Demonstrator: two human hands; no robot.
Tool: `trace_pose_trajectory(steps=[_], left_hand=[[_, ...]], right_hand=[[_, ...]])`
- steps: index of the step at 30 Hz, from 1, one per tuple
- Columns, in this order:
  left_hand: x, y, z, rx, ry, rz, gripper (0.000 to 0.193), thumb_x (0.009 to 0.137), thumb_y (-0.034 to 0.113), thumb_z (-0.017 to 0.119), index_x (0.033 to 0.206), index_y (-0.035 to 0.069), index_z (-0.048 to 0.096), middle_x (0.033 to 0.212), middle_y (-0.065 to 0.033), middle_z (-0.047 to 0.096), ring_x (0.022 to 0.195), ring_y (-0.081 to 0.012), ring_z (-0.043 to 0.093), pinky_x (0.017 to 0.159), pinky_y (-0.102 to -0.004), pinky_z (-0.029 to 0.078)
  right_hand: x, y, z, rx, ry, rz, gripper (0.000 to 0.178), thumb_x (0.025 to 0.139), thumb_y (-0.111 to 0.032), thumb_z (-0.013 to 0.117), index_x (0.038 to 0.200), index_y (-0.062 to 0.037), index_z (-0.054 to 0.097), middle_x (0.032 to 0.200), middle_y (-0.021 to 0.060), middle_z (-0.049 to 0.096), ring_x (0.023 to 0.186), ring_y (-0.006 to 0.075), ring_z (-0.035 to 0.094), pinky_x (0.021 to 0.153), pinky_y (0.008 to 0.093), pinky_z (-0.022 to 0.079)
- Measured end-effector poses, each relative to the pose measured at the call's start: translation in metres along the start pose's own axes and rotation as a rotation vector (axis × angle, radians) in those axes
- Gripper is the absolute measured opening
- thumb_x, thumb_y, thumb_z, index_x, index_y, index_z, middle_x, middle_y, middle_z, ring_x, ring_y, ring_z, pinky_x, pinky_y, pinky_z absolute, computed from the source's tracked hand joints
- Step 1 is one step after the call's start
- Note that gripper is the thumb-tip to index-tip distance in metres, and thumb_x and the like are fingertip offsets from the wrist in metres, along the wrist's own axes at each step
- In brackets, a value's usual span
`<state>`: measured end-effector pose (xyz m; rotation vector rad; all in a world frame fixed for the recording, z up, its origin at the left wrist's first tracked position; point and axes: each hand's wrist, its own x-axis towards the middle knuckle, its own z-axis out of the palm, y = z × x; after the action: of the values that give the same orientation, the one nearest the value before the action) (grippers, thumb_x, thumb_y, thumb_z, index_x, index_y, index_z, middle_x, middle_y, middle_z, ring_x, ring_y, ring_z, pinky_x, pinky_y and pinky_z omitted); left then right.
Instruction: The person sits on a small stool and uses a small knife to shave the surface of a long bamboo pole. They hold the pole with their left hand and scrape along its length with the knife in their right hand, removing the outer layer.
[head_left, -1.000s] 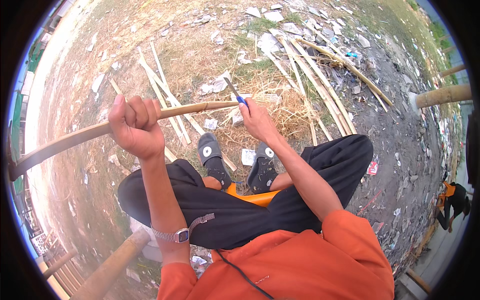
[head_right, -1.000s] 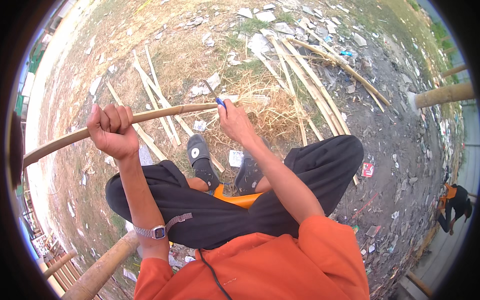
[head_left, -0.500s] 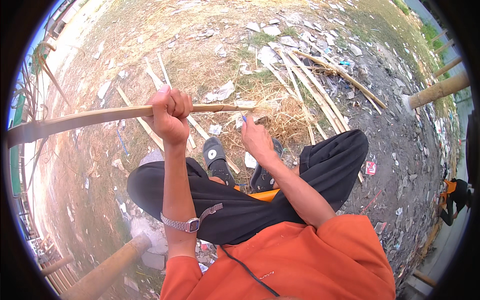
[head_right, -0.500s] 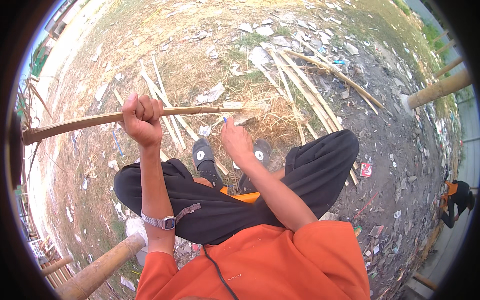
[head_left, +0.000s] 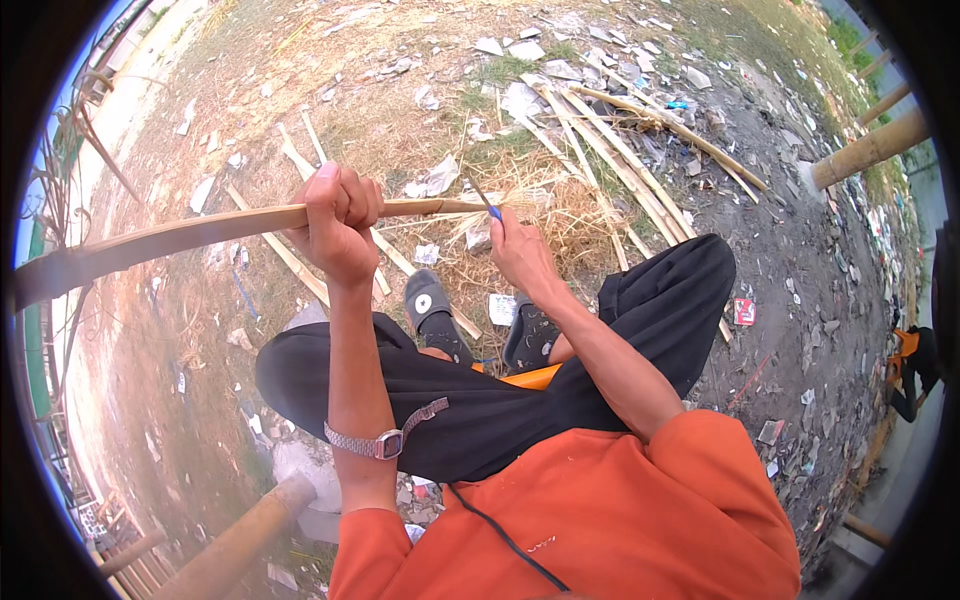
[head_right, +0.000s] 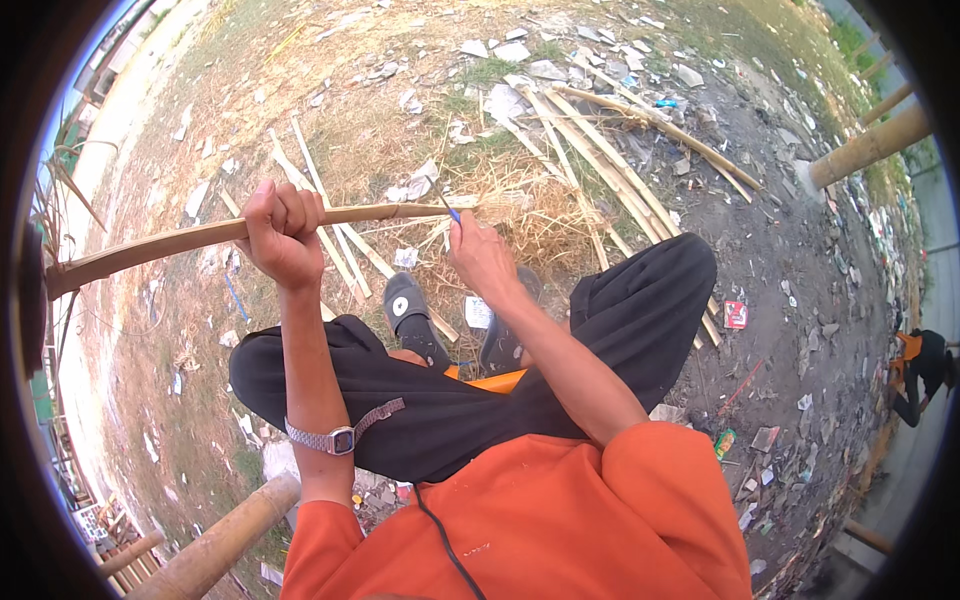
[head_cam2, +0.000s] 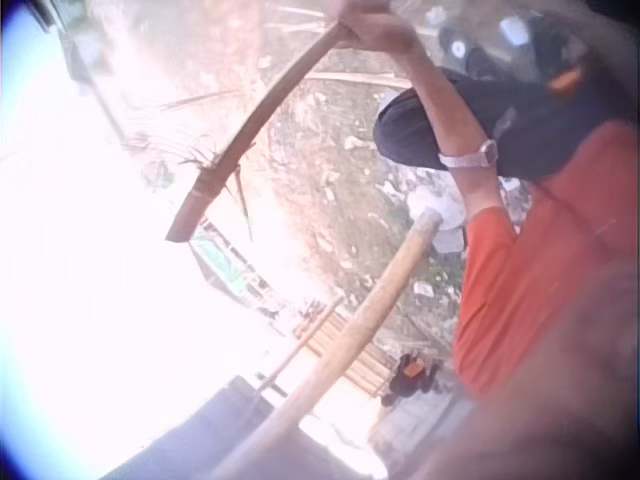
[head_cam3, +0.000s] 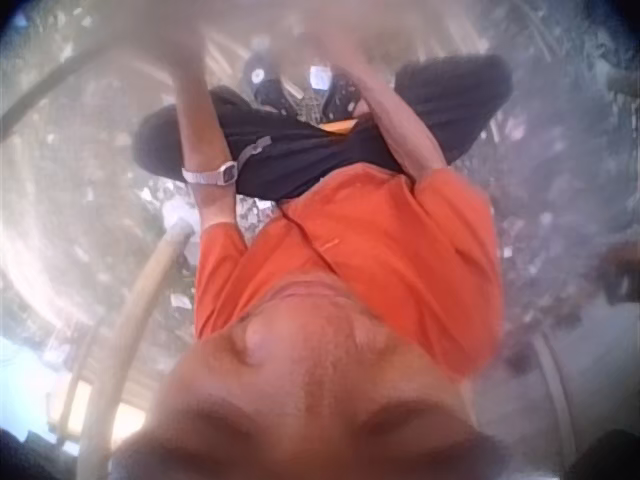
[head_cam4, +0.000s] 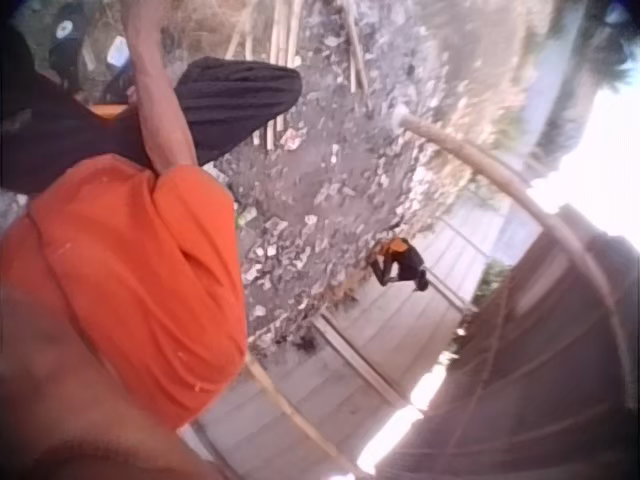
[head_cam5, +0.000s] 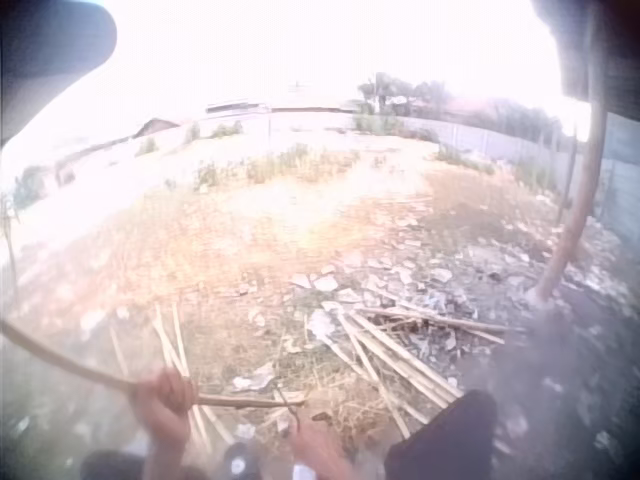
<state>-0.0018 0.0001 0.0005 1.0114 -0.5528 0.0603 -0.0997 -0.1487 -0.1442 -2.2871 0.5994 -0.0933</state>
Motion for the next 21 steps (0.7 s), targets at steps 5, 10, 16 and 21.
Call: trace_pose_trajectory(steps=[5, 10, 16, 21], left_hand=[[0.0, -0.002, 0.007, -0.035, -0.003, 0.018, 0.042, 0.09, 0.012, 0.041, 0.055, 0.013, 0.02, 0.046, 0.0026, 0.018, 0.039, -0.0075, 0.014, 0.039, -0.0276, 0.016], [0.006, -0.003, 0.0, -0.046, 0.05, 0.07, 0.041, 0.091, 0.01, 0.041, 0.055, 0.011, 0.021, 0.047, 0.0027, 0.019, 0.038, -0.0067, 0.016, 0.037, -0.0261, 0.016], [0.004, -0.003, 0.005, -0.022, 0.097, 0.025, 0.043, 0.09, 0.015, 0.043, 0.054, 0.015, 0.019, 0.046, 0.0032, 0.017, 0.039, -0.008, 0.013, 0.041, -0.0278, 0.017], [0.002, -0.001, -0.001, 0.012, 0.1, 0.033, 0.043, 0.09, 0.015, 0.043, 0.054, 0.014, 0.019, 0.047, 0.0031, 0.017, 0.04, -0.0083, 0.013, 0.041, -0.0279, 0.016]], right_hand=[[0.002, 0.01, 0.022, -0.027, 0.077, -0.048, 0.025, 0.094, -0.029, 0.041, 0.096, -0.005, 0.046, 0.07, 0.0271, 0.059, 0.068, 0.047, 0.058, 0.063, 0.0558, 0.046], [0.014, 0.0, 0.023, -0.024, 0.093, -0.103, 0.025, 0.094, -0.03, 0.04, 0.097, -0.0053, 0.046, 0.071, 0.0278, 0.059, 0.068, 0.0477, 0.058, 0.064, 0.0558, 0.046], [0.025, 0.055, 0.041, -0.134, -0.011, 0.116, 0.028, 0.094, -0.031, 0.038, 0.096, -0.0044, 0.047, 0.079, 0.0269, 0.061, 0.075, 0.046, 0.06, 0.067, 0.0544, 0.048], [0.014, 0.017, 0.017, -0.018, 0.015, -0.011, 0.028, 0.094, -0.031, 0.039, 0.096, -0.0046, 0.047, 0.077, 0.0263, 0.061, 0.074, 0.0473, 0.06, 0.07, 0.0549, 0.048]])
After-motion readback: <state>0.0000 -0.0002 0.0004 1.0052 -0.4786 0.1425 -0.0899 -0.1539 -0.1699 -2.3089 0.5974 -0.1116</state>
